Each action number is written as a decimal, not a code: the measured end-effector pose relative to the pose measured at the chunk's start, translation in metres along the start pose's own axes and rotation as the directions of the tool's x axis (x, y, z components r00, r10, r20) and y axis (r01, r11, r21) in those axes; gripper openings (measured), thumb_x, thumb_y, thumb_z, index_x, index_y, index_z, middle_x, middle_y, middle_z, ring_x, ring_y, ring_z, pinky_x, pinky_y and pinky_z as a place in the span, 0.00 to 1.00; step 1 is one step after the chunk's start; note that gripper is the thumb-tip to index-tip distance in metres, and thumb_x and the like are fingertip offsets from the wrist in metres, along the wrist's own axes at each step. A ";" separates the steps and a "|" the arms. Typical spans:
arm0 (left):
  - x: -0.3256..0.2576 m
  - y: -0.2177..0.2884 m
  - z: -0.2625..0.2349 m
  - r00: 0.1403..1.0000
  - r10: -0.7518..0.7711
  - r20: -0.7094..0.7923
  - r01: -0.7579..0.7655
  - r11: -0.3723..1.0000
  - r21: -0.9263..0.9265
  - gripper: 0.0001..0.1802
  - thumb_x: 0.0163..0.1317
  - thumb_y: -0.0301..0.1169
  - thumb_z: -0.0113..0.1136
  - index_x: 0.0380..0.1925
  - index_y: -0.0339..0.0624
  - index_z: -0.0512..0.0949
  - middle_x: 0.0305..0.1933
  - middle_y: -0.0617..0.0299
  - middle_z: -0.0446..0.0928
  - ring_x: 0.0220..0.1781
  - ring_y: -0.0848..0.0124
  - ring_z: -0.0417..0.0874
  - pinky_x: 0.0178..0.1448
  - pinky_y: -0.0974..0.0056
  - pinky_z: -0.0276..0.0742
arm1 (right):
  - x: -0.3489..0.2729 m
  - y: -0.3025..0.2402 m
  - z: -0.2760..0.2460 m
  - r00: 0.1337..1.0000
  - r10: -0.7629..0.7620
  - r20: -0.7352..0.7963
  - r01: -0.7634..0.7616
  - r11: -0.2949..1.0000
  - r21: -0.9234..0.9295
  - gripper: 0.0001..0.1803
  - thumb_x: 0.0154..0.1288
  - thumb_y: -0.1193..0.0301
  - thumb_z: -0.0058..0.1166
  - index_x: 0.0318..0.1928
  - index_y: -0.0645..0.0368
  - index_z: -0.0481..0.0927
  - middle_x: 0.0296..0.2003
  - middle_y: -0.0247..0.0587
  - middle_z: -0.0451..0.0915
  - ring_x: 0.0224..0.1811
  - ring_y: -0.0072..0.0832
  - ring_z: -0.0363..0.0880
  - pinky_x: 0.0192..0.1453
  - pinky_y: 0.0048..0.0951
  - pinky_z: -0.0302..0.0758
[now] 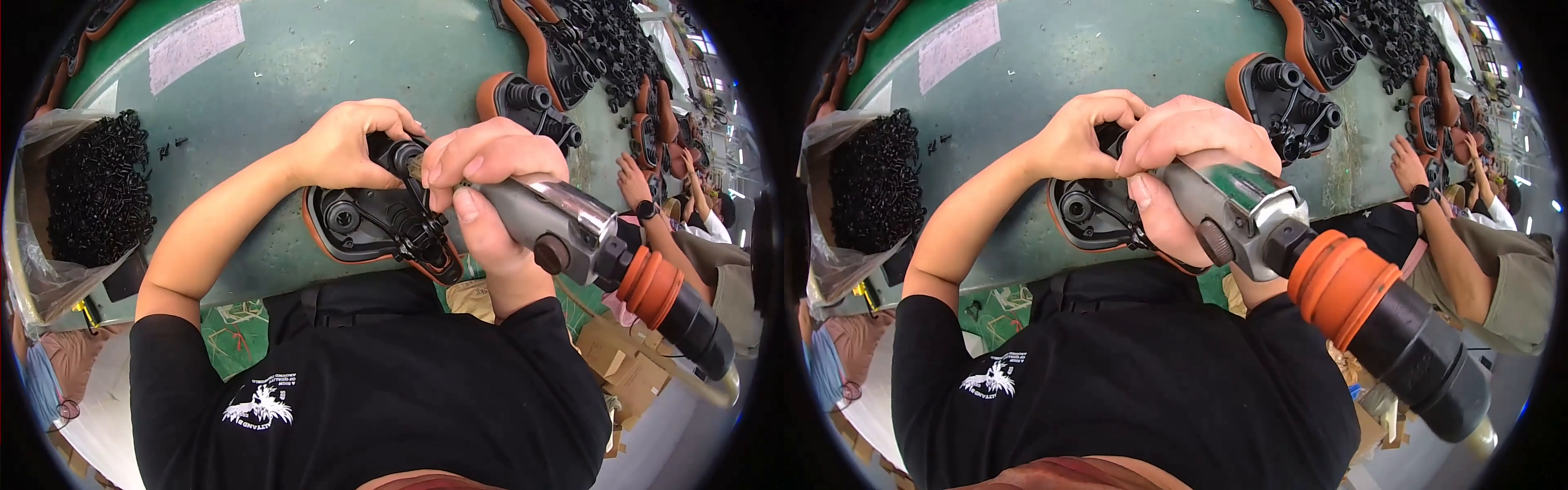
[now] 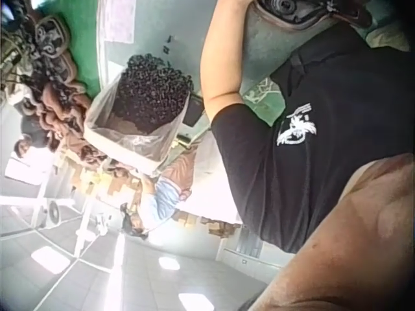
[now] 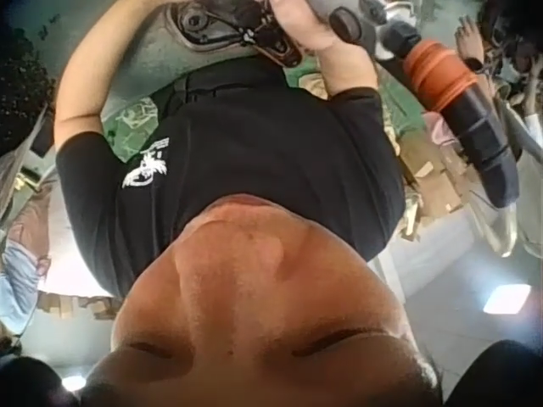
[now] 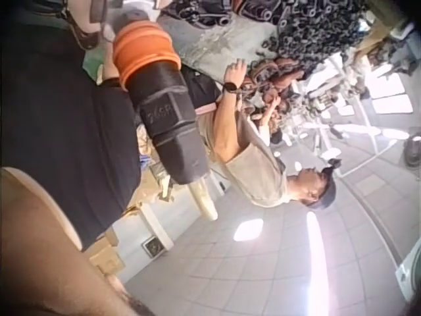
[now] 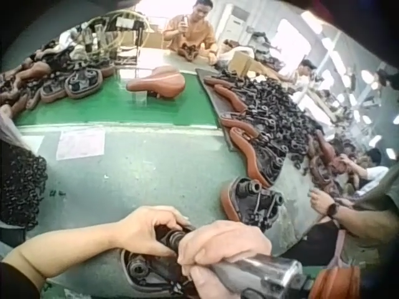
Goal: Assembling bicycle seats by attaching metal mounting brackets to the underside of saddles using a pneumatic screwdriver.
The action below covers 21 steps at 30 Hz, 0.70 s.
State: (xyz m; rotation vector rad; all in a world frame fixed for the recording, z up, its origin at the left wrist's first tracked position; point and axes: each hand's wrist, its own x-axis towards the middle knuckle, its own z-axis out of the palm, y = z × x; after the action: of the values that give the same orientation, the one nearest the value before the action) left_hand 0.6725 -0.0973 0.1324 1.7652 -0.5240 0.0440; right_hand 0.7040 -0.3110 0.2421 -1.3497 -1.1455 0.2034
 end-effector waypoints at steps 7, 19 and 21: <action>0.000 -0.002 0.003 1.000 -0.011 -0.016 0.011 1.000 0.001 0.22 0.41 0.27 0.84 0.35 0.35 0.81 0.55 0.49 0.86 0.57 0.55 0.88 0.60 0.55 0.83 | 0.001 0.004 0.003 1.000 -0.014 0.012 0.015 0.998 -0.055 0.14 0.68 0.82 0.58 0.50 0.60 0.72 0.40 0.52 0.82 0.28 0.29 0.80 0.39 0.35 0.84; -0.001 -0.003 0.007 0.999 -0.034 -0.013 0.034 0.999 -0.013 0.20 0.44 0.27 0.84 0.35 0.37 0.81 0.48 0.57 0.84 0.51 0.63 0.85 0.57 0.60 0.80 | 0.013 0.035 0.011 0.995 -0.096 0.030 0.088 0.978 0.191 0.16 0.69 0.82 0.61 0.54 0.62 0.74 0.41 0.53 0.84 0.28 0.28 0.80 0.36 0.30 0.81; -0.003 -0.008 0.006 0.999 -0.021 -0.032 0.020 0.999 -0.036 0.20 0.44 0.28 0.82 0.36 0.37 0.82 0.48 0.57 0.85 0.50 0.63 0.86 0.57 0.59 0.81 | 0.016 0.027 0.023 0.978 0.103 -0.180 -0.058 0.969 0.242 0.16 0.59 0.87 0.56 0.49 0.67 0.76 0.38 0.47 0.85 0.32 0.22 0.83 0.41 0.28 0.83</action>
State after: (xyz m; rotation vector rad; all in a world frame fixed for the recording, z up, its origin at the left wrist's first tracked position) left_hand 0.6716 -0.1007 0.1222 1.7316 -0.4805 0.0486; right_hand 0.7073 -0.2770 0.2238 -1.1783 -0.8767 0.2553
